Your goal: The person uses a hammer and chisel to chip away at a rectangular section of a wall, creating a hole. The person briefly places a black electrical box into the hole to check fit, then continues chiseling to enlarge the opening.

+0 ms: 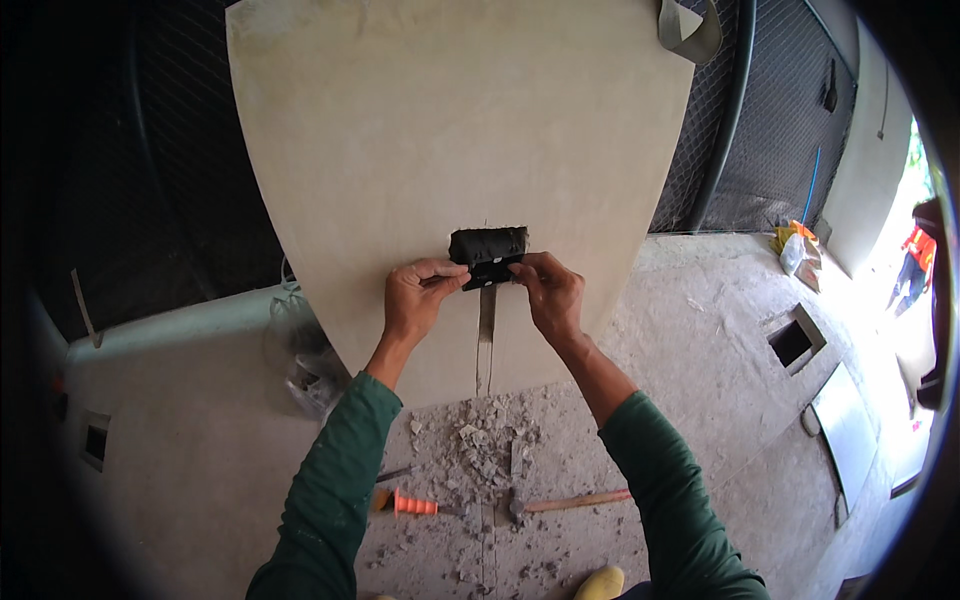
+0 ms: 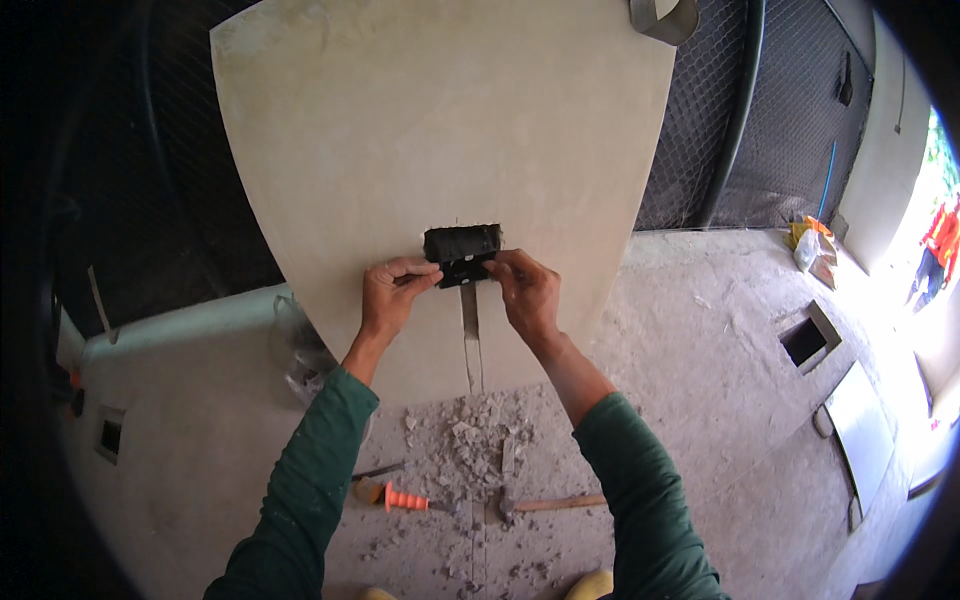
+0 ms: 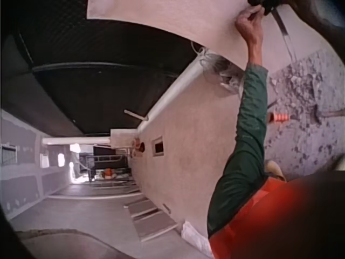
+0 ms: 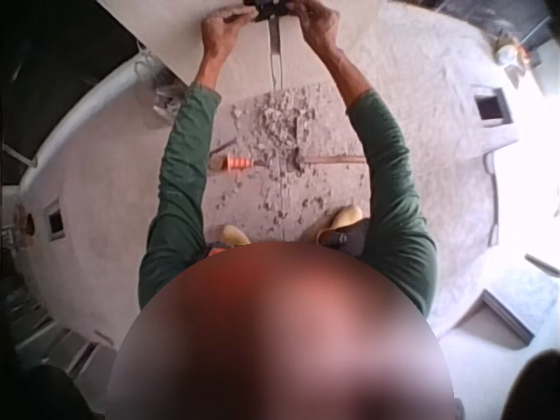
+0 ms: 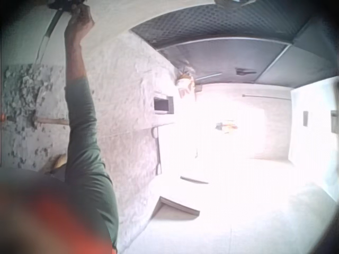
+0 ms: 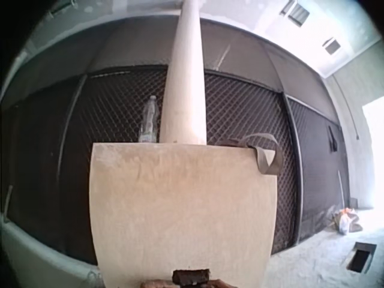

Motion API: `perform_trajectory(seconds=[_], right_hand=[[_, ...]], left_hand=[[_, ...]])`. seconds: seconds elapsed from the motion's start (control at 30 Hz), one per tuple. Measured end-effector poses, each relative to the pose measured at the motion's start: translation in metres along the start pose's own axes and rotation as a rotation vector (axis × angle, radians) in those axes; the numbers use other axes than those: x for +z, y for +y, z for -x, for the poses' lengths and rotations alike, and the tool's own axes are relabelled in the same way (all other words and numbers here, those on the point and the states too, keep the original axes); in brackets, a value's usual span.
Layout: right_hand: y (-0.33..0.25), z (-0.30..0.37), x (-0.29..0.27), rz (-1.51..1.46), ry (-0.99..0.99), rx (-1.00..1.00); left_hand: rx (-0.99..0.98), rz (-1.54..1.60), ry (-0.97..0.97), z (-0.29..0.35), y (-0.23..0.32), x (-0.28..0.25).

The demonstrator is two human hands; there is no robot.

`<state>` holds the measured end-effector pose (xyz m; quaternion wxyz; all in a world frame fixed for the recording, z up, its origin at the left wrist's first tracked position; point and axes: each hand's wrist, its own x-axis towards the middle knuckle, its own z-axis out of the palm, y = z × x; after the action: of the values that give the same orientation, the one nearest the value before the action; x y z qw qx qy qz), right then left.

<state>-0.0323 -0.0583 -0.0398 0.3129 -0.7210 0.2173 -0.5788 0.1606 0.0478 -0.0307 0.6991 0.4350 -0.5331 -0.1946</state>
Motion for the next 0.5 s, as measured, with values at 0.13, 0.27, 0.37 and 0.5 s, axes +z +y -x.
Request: perform_trajectory(seconds=[0.13, 0.27, 0.37, 0.5], right_hand=[[-0.007, 0.002, 0.001, -0.004, 0.01, 0.023], [-0.026, 0.017, 0.005, -0.119, 0.017, 0.146], [-0.041, 0.037, 0.009, -0.513, 0.007, 0.553], [-0.051, 0.047, 0.024, -0.788, 0.053, 0.716]], left_hand=[[-0.024, -0.014, -0.018, 0.002, 0.003, -0.001], [0.237, -0.228, 0.04, 0.02, 0.015, 0.004], [0.477, -0.515, 0.057, 0.03, 0.024, 0.006], [0.394, -0.495, 0.18, 0.029, 0.025, 0.015]])
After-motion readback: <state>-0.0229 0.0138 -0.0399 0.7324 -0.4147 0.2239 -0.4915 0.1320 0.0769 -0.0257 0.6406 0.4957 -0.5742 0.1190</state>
